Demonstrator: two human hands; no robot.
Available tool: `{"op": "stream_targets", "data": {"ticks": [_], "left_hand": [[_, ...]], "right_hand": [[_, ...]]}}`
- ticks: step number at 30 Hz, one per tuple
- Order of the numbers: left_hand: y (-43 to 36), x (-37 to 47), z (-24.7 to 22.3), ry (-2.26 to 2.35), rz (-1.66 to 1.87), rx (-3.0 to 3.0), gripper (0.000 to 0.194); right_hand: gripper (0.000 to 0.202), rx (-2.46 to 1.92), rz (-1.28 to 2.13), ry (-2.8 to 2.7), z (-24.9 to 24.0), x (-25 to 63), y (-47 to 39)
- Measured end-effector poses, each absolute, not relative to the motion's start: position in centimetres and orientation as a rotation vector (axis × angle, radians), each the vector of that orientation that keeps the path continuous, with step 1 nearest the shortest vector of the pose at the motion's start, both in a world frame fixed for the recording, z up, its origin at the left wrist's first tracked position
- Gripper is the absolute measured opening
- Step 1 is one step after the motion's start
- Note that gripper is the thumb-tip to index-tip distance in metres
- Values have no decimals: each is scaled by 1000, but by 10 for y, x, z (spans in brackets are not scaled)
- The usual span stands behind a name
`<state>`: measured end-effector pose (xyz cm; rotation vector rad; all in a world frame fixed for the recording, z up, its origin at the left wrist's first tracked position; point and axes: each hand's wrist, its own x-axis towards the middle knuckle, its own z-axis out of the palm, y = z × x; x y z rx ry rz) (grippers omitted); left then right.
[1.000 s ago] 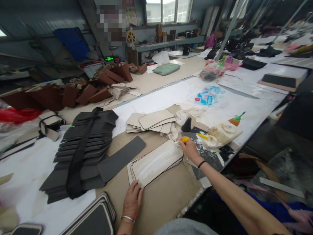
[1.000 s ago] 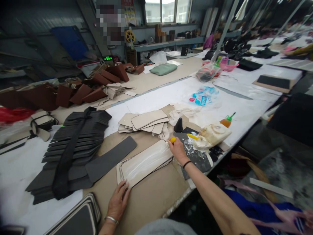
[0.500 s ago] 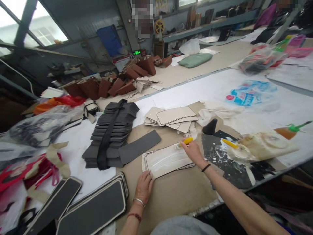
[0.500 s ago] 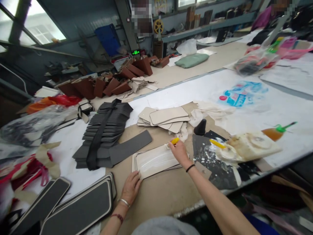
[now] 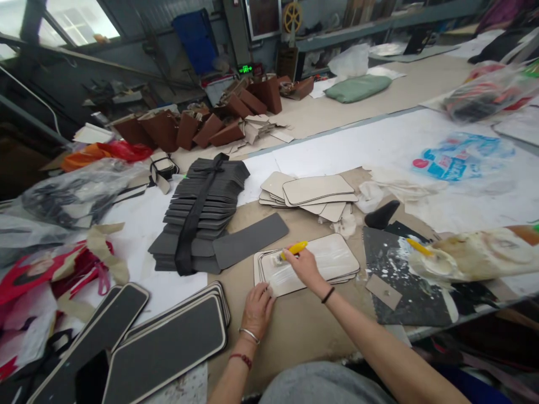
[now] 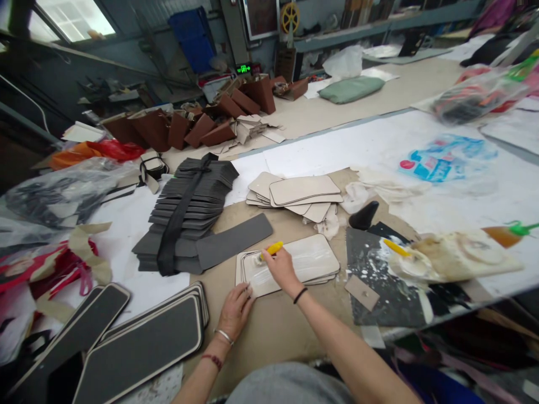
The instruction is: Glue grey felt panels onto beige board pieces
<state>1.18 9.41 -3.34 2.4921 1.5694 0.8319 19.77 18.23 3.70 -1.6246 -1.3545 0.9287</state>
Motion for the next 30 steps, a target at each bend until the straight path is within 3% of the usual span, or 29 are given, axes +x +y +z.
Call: {"op": "stream_targets", "data": {"ticks": [3, 10, 15, 19, 25, 30], "left_hand": [[93, 12, -32, 1568, 834, 2448, 17], [101, 15, -15, 1662, 893, 2067, 11], [155, -18, -1, 2316, 1017, 1577, 29], [195, -50, -3, 2584, 865, 1259, 48], [207, -75, -11, 2492, 696, 1141, 12], [206, -76, 8, 2466, 763, 1206, 17]], "right_hand": [[23, -1687, 956, -1391, 30, 187, 186], [25, -2004, 330, -1721, 50, 248, 221], [31, -2163, 555, -2041, 52, 207, 272], [38, -2304, 649, -2060, 38, 185, 299], [33, -2305, 771, -2084, 34, 188, 308], [30, -2170, 676, -2179, 52, 193, 304]]}}
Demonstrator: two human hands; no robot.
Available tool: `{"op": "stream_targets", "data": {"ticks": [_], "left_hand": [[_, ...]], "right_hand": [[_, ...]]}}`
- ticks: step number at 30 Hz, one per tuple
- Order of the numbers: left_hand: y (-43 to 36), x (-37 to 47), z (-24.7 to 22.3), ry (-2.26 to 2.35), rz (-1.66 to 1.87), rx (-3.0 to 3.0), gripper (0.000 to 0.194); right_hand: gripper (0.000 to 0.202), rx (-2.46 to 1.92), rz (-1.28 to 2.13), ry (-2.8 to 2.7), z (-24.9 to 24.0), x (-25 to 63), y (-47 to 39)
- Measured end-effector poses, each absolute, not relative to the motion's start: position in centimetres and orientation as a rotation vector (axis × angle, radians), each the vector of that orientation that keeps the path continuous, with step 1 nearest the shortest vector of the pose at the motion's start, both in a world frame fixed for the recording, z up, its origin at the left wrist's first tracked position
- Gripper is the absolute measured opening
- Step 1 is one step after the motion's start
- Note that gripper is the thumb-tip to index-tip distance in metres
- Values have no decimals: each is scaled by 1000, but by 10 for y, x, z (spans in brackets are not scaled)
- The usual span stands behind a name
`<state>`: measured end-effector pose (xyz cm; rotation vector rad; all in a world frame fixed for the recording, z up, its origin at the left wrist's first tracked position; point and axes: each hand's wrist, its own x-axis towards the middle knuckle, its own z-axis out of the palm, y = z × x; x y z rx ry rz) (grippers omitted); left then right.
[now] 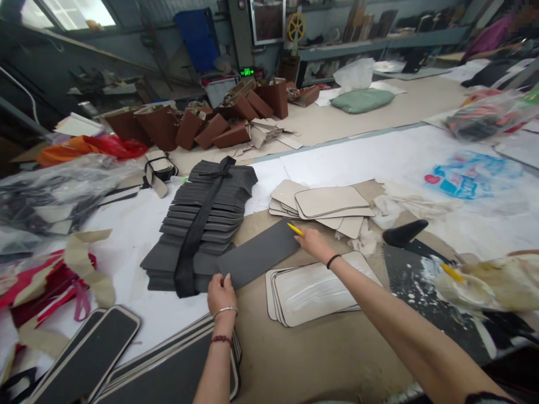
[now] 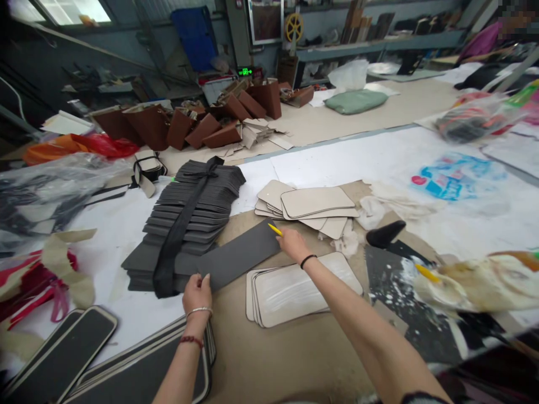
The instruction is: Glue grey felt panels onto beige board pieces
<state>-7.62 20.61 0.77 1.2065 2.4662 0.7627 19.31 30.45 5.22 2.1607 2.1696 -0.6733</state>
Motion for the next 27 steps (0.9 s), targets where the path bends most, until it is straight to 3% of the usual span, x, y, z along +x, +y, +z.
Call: {"op": "stream_targets", "data": {"ticks": [5, 10, 17, 27], "left_hand": [[194, -59, 35, 2135, 1066, 1079, 28], [164, -15, 33, 1770, 834, 1057, 37], [148, 38, 17, 1953, 523, 1186, 26], [142, 38, 10, 2023, 404, 1266, 26]], "right_hand": [[27, 2255, -677, 2284, 80, 243, 279], [26, 2335, -768, 2107, 77, 322, 218], [28, 2314, -807, 1790, 32, 365, 168], [32, 2339, -836, 1710, 24, 365, 171]]}}
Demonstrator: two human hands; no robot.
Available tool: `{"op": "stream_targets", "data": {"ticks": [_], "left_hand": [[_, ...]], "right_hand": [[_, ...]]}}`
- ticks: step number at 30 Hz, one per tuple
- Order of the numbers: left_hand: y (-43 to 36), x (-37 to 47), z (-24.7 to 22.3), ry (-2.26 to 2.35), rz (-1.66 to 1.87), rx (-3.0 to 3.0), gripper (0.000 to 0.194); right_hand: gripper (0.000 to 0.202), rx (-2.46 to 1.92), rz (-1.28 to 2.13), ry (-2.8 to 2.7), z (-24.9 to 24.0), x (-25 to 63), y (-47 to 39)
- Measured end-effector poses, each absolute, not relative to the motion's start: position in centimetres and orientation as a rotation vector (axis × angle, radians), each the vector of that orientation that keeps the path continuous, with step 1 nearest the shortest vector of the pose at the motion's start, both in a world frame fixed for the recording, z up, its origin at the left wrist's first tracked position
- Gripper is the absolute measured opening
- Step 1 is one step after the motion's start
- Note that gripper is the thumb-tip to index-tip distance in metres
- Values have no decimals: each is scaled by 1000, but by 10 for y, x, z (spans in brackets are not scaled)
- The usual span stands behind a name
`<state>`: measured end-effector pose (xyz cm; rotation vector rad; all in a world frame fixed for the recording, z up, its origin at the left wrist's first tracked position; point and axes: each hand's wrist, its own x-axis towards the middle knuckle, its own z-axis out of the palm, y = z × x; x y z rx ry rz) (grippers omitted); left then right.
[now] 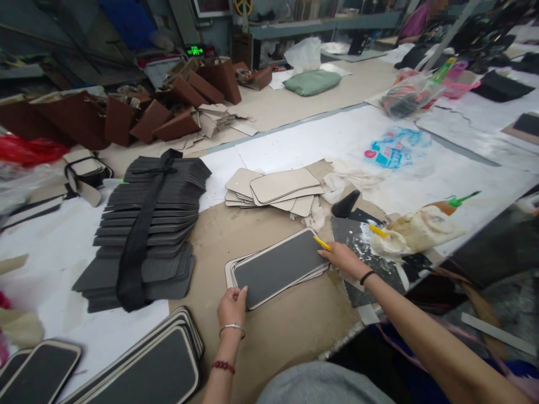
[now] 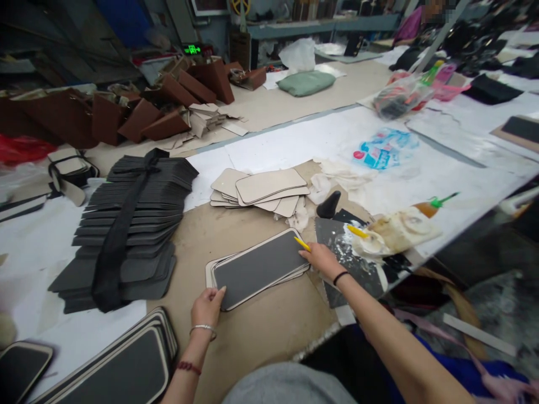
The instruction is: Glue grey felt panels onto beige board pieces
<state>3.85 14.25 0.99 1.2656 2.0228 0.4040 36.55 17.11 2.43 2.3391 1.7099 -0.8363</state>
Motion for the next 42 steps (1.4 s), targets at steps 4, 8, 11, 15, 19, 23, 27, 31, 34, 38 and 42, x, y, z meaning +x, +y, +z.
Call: {"op": "stream_targets", "data": {"ticks": [4, 8, 11, 15, 19, 23, 27, 31, 34, 38, 42], "left_hand": [[142, 39, 7, 2040, 387, 1256, 27], [142, 41, 8, 2068, 407, 1266, 28], [142, 43, 9, 2080, 426, 1266, 27], [143, 46, 10, 2111, 411, 1239, 28], [143, 48, 10, 2119, 398, 1247, 28], [139, 51, 6, 2153, 425, 1270, 23], [136, 56, 1, 2245, 574, 1305, 15], [137, 59, -3, 2238, 601, 1260, 15], [138, 58, -5, 2233, 596, 1220, 18], [141, 54, -7, 2224, 583, 1165, 22], [148, 52, -2, 2158, 568, 1136, 24]], "right_hand": [[32, 2341, -864, 1718, 21, 367, 172], [32, 2342, -898, 1733, 18, 370, 174], [33, 2331, -909, 1701, 14, 372, 178], [33, 2291, -886, 1688, 11, 374, 183], [35, 2297, -856, 1672, 16, 372, 182], [39, 2378, -668, 1650, 24, 364, 175], [35, 2364, -580, 1677, 28, 356, 171], [35, 2410, -450, 1677, 31, 347, 167], [31, 2431, -318, 1704, 33, 342, 163], [33, 2527, -467, 1637, 30, 346, 164], [28, 2544, -741, 1640, 34, 358, 170]]}}
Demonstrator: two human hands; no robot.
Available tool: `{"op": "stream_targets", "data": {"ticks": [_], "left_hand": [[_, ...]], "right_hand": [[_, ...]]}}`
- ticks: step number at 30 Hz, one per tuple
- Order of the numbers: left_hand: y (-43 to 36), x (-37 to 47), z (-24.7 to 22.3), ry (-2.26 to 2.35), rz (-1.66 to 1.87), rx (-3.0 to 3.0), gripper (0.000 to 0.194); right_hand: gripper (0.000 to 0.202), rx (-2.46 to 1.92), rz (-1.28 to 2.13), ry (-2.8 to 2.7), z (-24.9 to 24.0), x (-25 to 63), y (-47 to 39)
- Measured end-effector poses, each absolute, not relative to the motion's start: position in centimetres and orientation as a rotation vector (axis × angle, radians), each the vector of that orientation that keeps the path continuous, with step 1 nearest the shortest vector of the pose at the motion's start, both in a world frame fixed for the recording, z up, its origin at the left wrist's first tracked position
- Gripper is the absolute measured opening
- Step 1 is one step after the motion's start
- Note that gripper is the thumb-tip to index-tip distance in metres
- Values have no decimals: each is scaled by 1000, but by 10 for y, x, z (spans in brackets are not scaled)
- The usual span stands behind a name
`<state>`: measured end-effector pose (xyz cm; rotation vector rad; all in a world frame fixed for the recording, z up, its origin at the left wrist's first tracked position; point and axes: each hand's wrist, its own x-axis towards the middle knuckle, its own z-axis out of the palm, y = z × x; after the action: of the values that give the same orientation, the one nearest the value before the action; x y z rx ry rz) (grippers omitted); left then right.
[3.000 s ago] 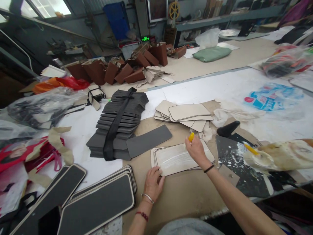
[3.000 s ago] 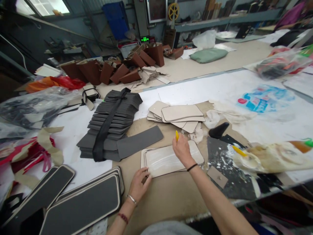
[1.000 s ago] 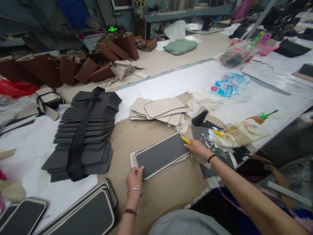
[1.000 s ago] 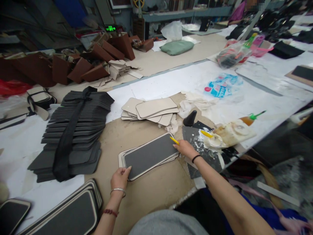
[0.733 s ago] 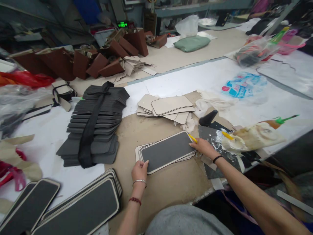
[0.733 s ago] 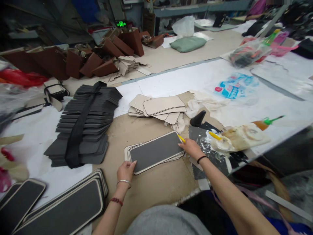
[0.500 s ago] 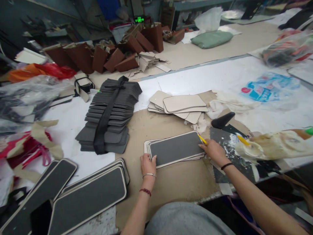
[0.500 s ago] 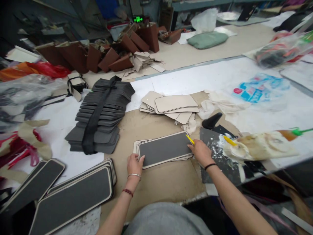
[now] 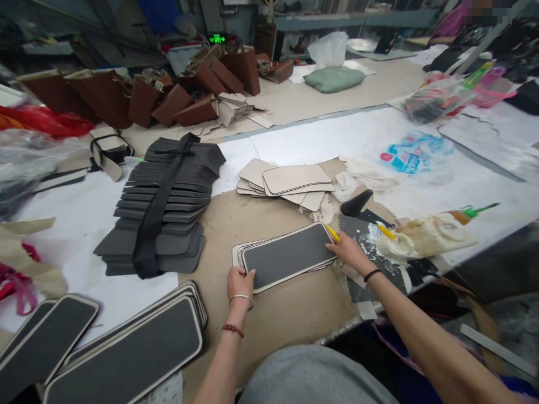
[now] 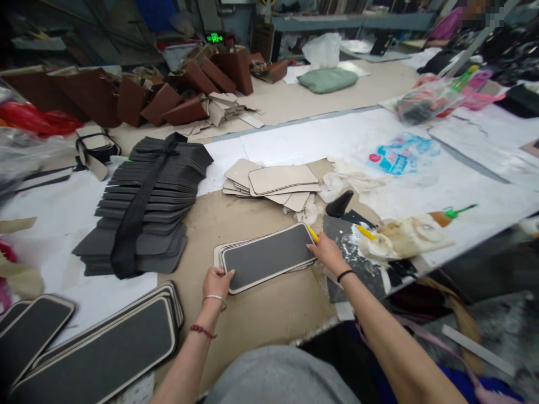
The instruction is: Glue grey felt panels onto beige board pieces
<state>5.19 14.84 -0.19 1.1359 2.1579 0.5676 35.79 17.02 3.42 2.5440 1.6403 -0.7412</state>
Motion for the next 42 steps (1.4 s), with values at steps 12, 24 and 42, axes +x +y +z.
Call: {"op": "stream_targets", "data": {"ticks": [12, 24, 42], "left_hand": [[70, -5, 24, 1758, 819, 826, 38], [83, 7, 9, 1762, 738, 1129, 18], [174, 17, 26, 1534, 1013, 908, 34]], "right_hand": [[27, 2647, -1459, 1778, 38, 347, 74], [23, 2477, -1235, 1928, 4, 348, 71], [19, 2321, -787, 2472, 197, 321, 166]]}}
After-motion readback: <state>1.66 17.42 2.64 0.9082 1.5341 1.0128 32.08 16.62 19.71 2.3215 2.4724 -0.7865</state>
